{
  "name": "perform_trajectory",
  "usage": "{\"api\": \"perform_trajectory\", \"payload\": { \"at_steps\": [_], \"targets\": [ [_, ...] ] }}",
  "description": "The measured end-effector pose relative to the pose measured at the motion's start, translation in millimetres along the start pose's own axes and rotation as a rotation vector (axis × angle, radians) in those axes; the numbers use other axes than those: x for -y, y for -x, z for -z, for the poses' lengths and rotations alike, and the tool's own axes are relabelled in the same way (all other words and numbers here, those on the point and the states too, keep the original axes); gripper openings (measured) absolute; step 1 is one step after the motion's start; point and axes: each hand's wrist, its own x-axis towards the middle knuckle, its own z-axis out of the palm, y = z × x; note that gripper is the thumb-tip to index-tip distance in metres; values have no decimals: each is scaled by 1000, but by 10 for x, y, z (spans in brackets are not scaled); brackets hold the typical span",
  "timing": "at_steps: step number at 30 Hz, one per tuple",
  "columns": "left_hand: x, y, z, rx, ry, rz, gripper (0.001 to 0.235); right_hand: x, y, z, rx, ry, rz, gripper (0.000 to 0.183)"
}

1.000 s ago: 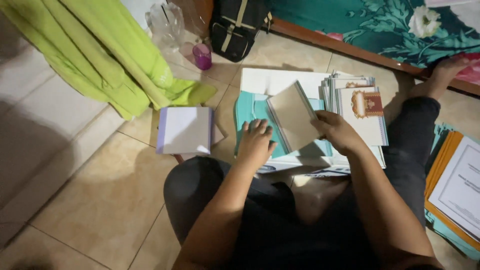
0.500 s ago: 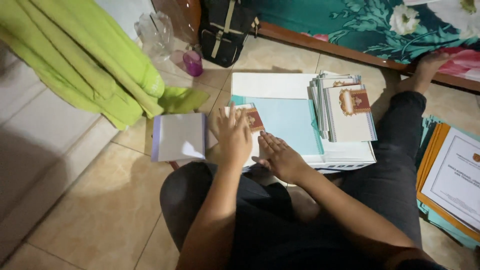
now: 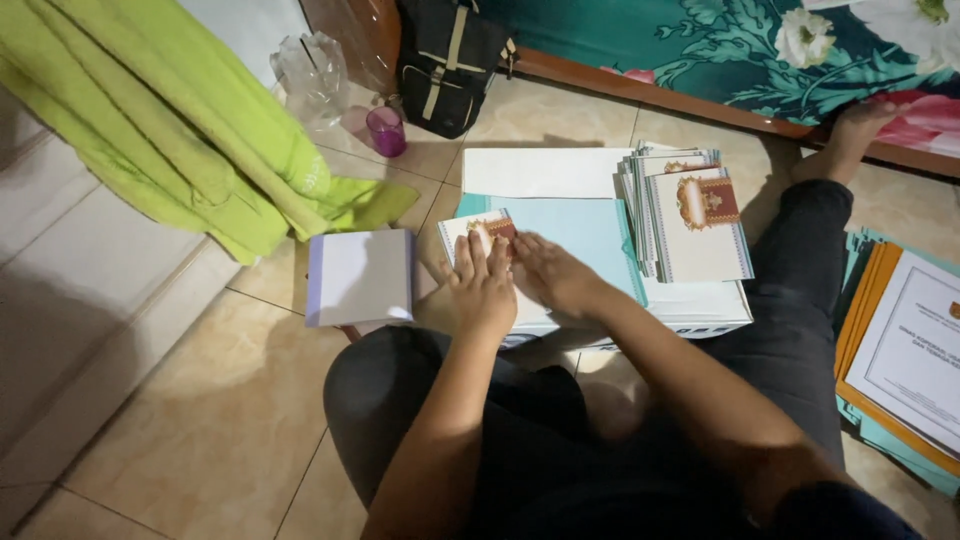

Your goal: Folding paper document covers and organizing them into a white box.

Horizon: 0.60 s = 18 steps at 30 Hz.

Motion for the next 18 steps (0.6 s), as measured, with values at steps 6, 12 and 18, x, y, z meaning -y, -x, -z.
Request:
{"api": "perform_trajectory", "payload": {
  "at_steps": [6, 12, 18],
  "targets": [
    [-1, -37, -24, 47, -45, 10, 57, -328, -550, -224, -114, 239, 5, 64],
    [2, -66, -82, 40, -29, 48, 59, -107, -77, -213, 27, 178, -48, 70],
    [2, -130, -170, 6, -23, 51, 59, -254, -411, -177, -18, 79, -6, 76]
  ]
}}
